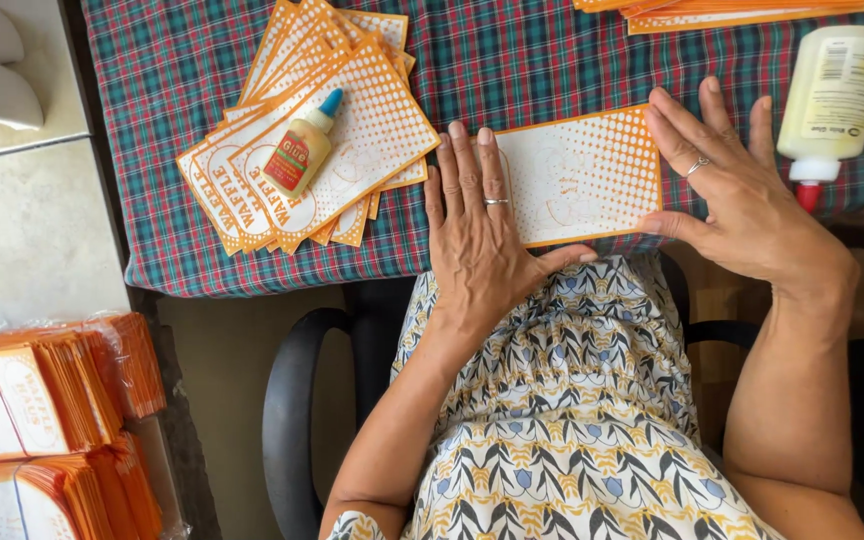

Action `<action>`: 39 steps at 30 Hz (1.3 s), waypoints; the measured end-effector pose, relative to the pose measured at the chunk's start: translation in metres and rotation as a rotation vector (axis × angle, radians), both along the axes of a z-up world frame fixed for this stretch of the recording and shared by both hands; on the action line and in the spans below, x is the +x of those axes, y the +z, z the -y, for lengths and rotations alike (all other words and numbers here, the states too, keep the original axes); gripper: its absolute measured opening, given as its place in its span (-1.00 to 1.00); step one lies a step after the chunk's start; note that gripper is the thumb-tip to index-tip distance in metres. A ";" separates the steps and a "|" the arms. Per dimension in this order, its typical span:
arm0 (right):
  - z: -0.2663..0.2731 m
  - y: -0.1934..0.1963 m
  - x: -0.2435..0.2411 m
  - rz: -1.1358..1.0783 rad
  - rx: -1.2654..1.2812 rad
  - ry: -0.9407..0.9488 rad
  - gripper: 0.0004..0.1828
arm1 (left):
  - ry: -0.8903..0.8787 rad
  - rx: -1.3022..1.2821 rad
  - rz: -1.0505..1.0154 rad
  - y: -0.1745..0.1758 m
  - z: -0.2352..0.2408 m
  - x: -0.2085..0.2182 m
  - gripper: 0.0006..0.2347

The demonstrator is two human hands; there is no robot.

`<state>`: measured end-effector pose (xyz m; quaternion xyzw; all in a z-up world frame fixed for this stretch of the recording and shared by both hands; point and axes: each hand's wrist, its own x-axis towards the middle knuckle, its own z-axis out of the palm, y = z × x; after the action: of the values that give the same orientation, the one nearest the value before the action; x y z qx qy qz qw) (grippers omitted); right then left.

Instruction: Folding and gluing paper sleeves for food packaging

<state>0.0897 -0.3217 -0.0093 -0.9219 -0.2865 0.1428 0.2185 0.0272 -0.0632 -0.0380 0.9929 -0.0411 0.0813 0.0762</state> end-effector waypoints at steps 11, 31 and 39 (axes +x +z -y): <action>0.004 0.020 0.000 -0.060 0.158 0.032 0.03 | -0.210 0.101 0.061 -0.014 -0.012 -0.011 -0.22; -0.267 0.017 0.069 0.411 0.217 0.555 -0.42 | 0.357 -0.185 0.676 0.112 -0.177 -0.023 -0.71; -0.269 0.025 0.060 0.440 0.507 0.439 -0.85 | 0.408 -0.281 0.498 0.043 -0.190 0.005 -0.59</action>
<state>0.1498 -0.0523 0.0160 -0.7640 -0.5429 -0.0901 0.3368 0.0326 0.1271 0.0050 0.9102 0.1526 0.3393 0.1820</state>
